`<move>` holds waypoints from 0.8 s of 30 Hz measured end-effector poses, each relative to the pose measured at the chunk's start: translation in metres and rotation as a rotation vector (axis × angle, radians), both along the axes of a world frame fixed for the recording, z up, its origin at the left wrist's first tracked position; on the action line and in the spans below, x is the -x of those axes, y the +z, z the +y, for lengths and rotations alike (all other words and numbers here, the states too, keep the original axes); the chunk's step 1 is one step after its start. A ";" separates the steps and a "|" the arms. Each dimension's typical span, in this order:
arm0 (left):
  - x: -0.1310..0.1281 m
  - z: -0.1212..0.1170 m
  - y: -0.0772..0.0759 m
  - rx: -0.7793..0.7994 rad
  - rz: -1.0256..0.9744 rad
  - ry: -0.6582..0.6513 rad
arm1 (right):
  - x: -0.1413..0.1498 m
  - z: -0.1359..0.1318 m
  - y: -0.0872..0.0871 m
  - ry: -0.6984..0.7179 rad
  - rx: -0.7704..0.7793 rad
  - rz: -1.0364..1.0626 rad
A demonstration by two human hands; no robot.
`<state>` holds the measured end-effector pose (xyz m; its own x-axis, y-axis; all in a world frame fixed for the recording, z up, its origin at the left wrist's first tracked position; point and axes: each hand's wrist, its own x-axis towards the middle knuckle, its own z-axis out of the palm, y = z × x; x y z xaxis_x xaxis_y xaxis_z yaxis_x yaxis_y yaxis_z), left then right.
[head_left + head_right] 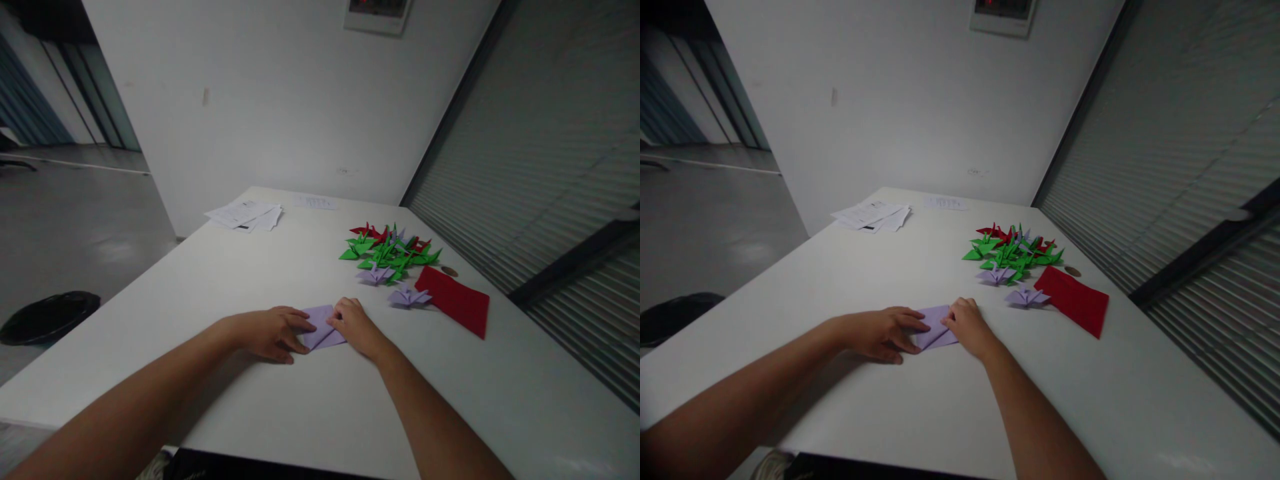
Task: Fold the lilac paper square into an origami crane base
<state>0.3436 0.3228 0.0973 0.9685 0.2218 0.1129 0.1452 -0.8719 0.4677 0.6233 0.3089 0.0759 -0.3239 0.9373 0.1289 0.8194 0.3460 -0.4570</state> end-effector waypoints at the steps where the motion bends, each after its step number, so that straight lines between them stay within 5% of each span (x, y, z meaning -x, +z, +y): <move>1: 0.000 0.000 0.000 0.006 -0.012 0.001 | 0.001 0.000 0.000 -0.002 -0.001 -0.005; 24: -0.001 -0.004 0.007 0.041 0.014 0.012 | 0.005 0.000 0.004 -0.039 -0.022 -0.040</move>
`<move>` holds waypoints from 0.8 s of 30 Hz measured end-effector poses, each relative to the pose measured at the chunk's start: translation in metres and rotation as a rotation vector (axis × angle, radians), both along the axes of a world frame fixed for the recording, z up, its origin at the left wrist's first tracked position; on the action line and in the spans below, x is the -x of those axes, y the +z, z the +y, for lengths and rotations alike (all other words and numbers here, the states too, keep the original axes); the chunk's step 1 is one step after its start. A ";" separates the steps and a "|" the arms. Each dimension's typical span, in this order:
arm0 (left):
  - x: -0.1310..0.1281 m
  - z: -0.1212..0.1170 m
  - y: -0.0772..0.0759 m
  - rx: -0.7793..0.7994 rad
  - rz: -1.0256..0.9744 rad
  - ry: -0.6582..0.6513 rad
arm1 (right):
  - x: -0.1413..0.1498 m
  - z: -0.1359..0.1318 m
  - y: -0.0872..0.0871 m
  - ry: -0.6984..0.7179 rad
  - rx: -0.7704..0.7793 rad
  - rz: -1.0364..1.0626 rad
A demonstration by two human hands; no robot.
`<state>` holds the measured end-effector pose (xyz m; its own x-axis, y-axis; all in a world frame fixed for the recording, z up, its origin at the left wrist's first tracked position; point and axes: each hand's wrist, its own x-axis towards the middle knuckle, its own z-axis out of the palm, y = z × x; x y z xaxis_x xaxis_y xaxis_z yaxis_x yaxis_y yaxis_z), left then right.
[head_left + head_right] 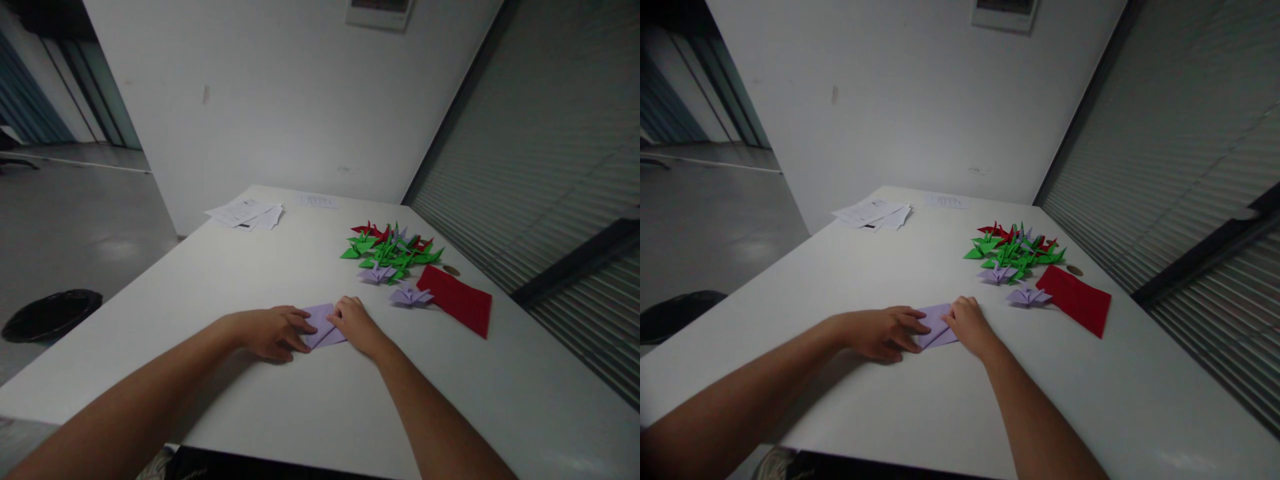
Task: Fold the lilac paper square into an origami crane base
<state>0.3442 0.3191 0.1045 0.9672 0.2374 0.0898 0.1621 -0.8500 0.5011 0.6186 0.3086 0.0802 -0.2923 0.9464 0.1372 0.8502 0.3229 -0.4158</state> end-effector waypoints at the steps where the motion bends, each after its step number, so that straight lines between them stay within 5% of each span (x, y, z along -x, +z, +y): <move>1: 0.000 0.000 0.000 0.000 -0.001 -0.002 | 0.000 0.000 0.000 0.001 -0.001 -0.001; 15: -0.001 -0.002 0.005 0.066 0.029 0.008 | 0.003 -0.001 0.004 -0.023 0.004 -0.037; 24: -0.009 -0.006 0.001 -0.167 0.013 0.032 | 0.002 0.002 -0.001 -0.035 -0.019 -0.076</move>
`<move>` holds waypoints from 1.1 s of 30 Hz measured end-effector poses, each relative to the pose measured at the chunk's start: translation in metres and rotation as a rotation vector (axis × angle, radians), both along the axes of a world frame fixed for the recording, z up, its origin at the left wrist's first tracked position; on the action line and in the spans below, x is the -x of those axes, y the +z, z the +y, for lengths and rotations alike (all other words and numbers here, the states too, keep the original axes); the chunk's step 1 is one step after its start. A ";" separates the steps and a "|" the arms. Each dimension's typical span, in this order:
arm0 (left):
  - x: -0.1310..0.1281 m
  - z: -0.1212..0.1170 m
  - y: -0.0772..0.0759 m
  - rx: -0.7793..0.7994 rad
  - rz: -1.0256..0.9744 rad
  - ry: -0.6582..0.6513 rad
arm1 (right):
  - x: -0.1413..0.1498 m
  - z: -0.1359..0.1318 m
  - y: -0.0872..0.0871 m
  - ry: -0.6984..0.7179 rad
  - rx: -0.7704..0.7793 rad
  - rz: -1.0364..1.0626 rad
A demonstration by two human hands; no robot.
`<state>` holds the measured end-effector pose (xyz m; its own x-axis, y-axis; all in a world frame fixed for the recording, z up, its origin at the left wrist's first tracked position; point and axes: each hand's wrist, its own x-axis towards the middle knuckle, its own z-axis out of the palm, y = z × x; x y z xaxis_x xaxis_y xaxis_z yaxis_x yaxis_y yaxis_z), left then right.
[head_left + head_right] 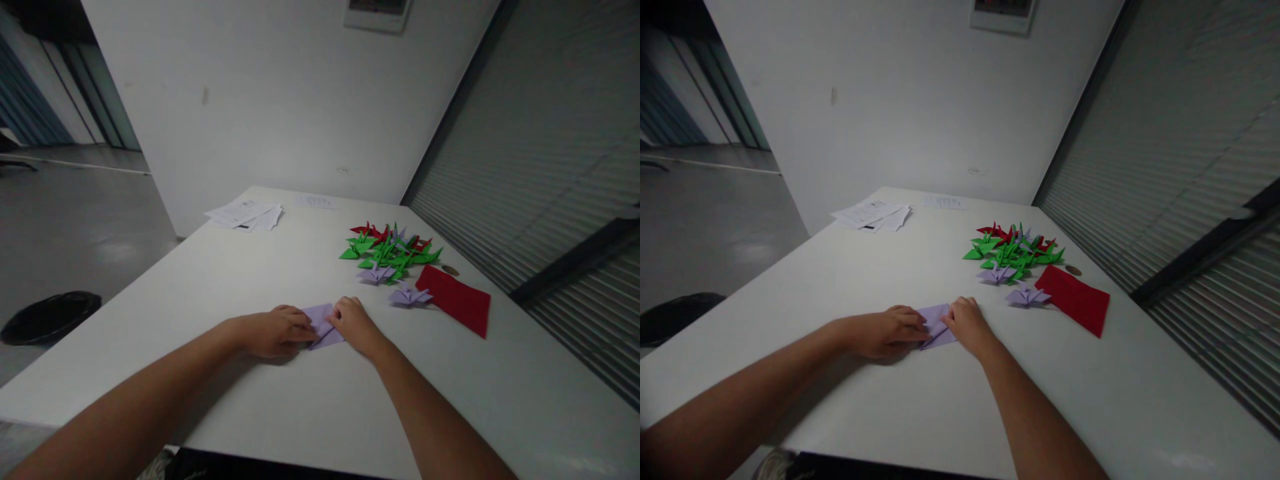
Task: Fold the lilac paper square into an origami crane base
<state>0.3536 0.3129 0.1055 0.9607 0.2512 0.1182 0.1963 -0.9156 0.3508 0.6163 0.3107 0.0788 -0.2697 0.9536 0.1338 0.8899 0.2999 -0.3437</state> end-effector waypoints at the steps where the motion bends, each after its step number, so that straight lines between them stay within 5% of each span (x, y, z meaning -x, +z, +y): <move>1: 0.000 0.000 0.000 -0.019 -0.004 -0.010 | 0.000 0.000 0.000 0.001 -0.001 -0.002; 33: 0.001 0.001 -0.006 -0.091 -0.011 -0.043 | 0.001 0.001 -0.001 -0.004 -0.012 -0.002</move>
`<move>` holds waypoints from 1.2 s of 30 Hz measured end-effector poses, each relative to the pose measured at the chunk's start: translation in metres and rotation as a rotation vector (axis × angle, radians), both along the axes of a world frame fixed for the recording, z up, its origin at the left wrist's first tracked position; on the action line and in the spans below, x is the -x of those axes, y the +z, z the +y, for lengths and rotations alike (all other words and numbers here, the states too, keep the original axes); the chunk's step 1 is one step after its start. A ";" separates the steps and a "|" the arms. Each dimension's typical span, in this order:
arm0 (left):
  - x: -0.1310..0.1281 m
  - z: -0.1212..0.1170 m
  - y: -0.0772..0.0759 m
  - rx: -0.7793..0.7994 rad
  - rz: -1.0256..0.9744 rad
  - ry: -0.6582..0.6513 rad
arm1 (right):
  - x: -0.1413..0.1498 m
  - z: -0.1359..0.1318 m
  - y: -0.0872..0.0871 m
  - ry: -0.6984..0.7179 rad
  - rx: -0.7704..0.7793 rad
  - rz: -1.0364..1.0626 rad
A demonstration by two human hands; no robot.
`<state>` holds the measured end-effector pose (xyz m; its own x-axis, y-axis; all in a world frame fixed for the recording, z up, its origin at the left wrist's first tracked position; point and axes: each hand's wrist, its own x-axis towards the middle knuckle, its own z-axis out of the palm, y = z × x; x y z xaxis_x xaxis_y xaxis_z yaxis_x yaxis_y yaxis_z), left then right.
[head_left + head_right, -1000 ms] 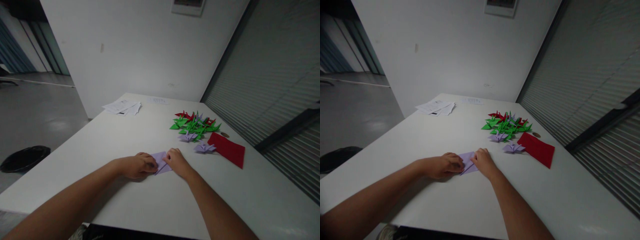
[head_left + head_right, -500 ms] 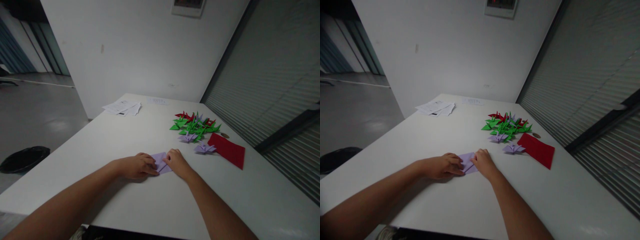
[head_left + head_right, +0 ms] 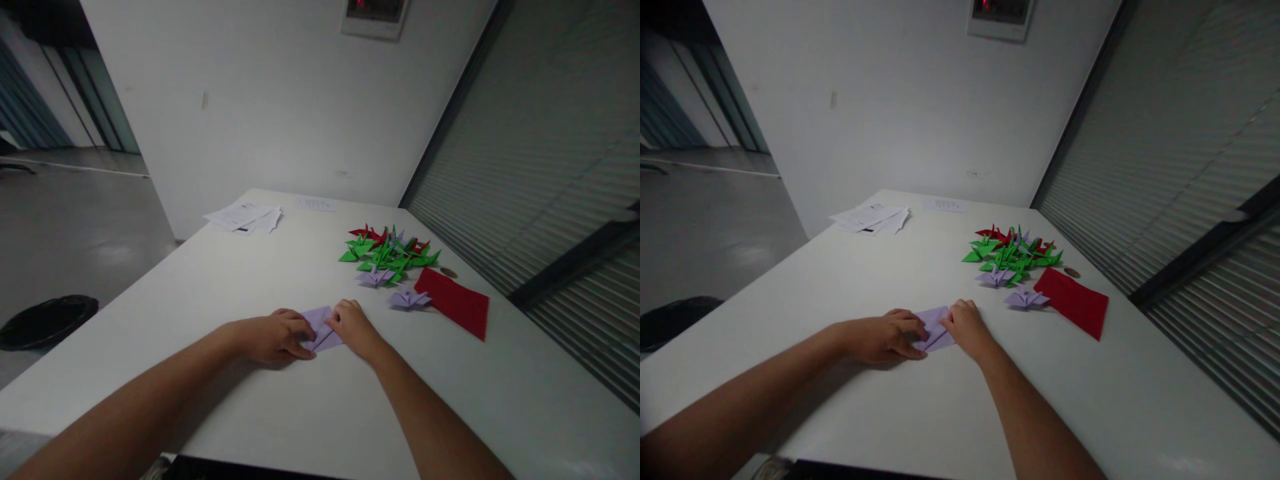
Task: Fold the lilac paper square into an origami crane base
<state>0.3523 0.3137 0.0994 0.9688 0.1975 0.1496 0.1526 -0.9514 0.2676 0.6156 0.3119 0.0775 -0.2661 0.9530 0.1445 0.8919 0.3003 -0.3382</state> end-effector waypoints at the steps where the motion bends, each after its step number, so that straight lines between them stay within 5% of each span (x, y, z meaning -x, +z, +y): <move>1: 0.000 0.000 -0.001 0.002 0.000 0.001 | 0.000 0.000 0.000 -0.001 0.001 0.000; 13: 0.003 0.001 0.005 0.038 0.014 -0.046 | 0.001 -0.004 0.007 -0.003 0.020 -0.076; 19: -0.006 -0.003 0.007 0.073 -0.061 -0.173 | 0.000 -0.005 0.009 0.007 0.013 -0.119; 26: -0.005 -0.006 0.008 0.063 -0.002 -0.077 | 0.002 -0.003 0.010 0.029 0.020 -0.198; 36: -0.005 -0.001 0.006 0.153 -0.042 -0.114 | 0.002 -0.003 0.012 0.029 0.034 -0.202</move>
